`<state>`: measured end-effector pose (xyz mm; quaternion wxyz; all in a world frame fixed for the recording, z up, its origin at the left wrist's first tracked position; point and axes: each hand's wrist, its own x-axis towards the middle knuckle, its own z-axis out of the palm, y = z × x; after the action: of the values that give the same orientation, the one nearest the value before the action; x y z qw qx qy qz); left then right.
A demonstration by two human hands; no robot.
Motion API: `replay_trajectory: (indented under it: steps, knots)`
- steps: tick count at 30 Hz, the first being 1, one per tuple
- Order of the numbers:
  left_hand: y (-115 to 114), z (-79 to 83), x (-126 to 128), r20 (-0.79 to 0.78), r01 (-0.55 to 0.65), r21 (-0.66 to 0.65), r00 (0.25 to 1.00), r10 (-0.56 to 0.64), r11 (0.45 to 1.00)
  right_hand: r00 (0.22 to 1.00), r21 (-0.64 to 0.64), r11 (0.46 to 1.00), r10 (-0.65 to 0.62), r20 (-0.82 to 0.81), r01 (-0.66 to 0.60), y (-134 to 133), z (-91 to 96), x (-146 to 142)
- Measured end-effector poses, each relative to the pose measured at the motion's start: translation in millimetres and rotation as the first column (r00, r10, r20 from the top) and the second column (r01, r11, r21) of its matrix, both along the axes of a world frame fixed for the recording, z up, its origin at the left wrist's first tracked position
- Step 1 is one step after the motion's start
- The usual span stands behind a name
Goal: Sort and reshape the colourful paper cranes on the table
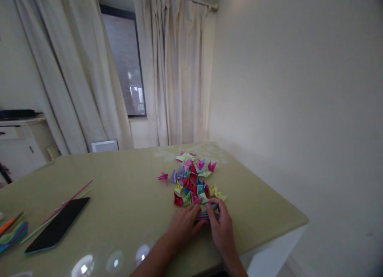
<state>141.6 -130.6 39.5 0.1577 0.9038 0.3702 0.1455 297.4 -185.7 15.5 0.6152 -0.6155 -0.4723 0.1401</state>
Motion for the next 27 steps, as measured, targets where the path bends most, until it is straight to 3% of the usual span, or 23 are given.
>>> replay_trajectory:
  steps: [9,17,20,24,27]
  knots:
    - [8,0.1,-2,-0.02,-0.065,0.035,0.998,0.066,0.997,0.988,0.088,0.996,-0.009,0.153,-0.005,0,1.7,-4]
    - [15,2.7,-7,-0.069,-0.054,0.129,0.996,0.063,0.99,0.949,-0.04,0.992,0.127,0.29,-0.12,0,5.3,-12]
    - [25,6.5,-11,-0.041,0.061,0.191,0.998,-0.055,0.98,0.882,-0.06,0.99,0.138,0.451,-0.125,6,0.3,-9]
    - [44,18.8,-25,0.029,0.249,0.206,0.965,-0.26,0.946,0.707,-0.176,0.978,0.2,0.678,-0.109,16,3.5,7]
    - [64,29.4,-42,0.139,0.212,0.205,0.96,-0.242,0.956,0.643,-0.237,0.965,0.255,0.723,-0.116,19,12.3,20]
